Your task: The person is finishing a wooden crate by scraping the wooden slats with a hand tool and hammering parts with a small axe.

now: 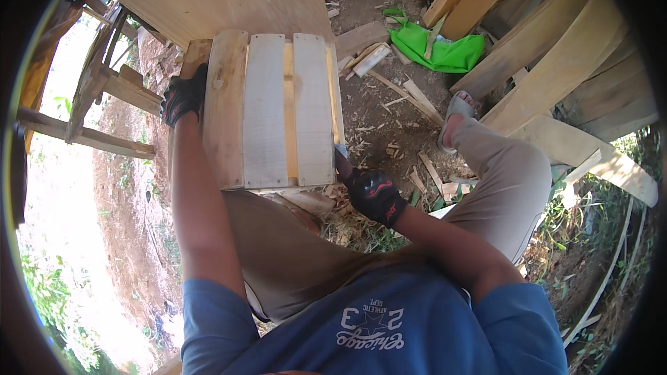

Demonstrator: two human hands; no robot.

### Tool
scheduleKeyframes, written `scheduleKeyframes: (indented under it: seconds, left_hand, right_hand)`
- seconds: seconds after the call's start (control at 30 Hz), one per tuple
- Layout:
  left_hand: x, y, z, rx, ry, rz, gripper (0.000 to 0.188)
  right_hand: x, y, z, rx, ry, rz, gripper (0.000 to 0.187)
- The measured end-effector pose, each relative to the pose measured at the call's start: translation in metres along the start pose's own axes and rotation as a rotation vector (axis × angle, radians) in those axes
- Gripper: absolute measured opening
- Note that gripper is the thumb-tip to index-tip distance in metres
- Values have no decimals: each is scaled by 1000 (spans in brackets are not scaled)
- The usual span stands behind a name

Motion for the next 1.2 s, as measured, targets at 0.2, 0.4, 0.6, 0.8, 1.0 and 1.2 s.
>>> scheduleKeyframes:
  seconds: [0.2,0.4,0.6,0.8,1.0,1.2]
  left_hand:
    - [5,3,-3,-84,30,7,89]
    - [3,6,-1,-58,22,5,88]
    - [3,4,1,-44,22,39,87]
    - [5,-1,5,-31,27,31,85]
    - [-2,0,7,-57,31,57,81]
    - [2,-3,8,-53,27,34,83]
  right_hand:
    - [-10,23,-6,50,208,-199,52]
    - [-23,47,15,112,45,13,30]
    - [0,29,29,89,38,-120,42]
    - [-25,-7,-26,71,199,-48,52]
    - [-6,16,1,52,-18,3,11]
    - [21,2,5,165,1,121,43]
Point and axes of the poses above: each hand's wrist, its own z-axis away from the middle knuckle, its own y-axis out of the palm, x = y × z, the point moved 4 cm from there along -z, towards the middle knuckle, and after that the axes turned 3 degrees about z, right-handed, at the moved point
